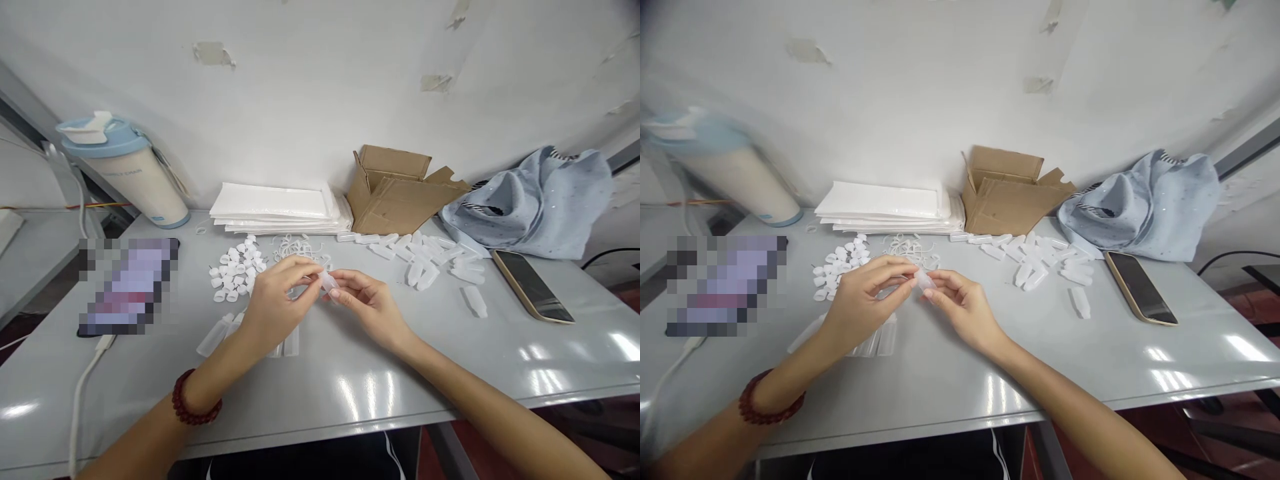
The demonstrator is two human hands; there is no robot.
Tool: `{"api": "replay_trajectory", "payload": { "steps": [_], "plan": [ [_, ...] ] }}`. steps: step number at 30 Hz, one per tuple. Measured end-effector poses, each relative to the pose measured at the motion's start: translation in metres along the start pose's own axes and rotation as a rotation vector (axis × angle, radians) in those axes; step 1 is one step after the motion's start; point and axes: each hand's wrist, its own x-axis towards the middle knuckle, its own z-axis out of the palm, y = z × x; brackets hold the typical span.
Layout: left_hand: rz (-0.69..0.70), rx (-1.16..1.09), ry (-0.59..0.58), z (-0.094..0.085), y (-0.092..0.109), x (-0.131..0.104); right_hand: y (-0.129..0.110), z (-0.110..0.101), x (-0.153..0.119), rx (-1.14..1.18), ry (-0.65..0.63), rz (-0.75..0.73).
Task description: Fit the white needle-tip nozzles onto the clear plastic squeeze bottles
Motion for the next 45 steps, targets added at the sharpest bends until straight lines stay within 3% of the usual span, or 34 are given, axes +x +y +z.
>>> {"api": "replay_trajectory", "payload": {
  "steps": [9, 17, 21, 27, 37, 45],
  "plan": [
    [0.159, 0.200, 0.025, 0.002, 0.001, -0.001, 0.009, -0.002, -0.004, -0.377, 0.046, -0.166],
    [0.309, 0.238, 0.026, 0.007, -0.001, -0.005, 0.004, -0.001, -0.003, -0.513, -0.060, -0.279],
    [0.357, 0.237, -0.002, 0.007, -0.002, -0.005, 0.005, 0.000, -0.003, -0.385, -0.080, -0.213],
    [0.236, 0.216, 0.027, 0.003, 0.000, -0.003, 0.002, -0.001, -0.003, 0.021, -0.116, -0.035],
    [0.380, 0.317, 0.009, 0.006, -0.005, -0.006, -0.006, -0.003, 0.001, 0.210, -0.110, 0.062],
    [0.520, 0.412, -0.189, 0.000, -0.002, -0.004, -0.005, -0.005, 0.002, 0.404, -0.147, 0.169]
  ]
}}
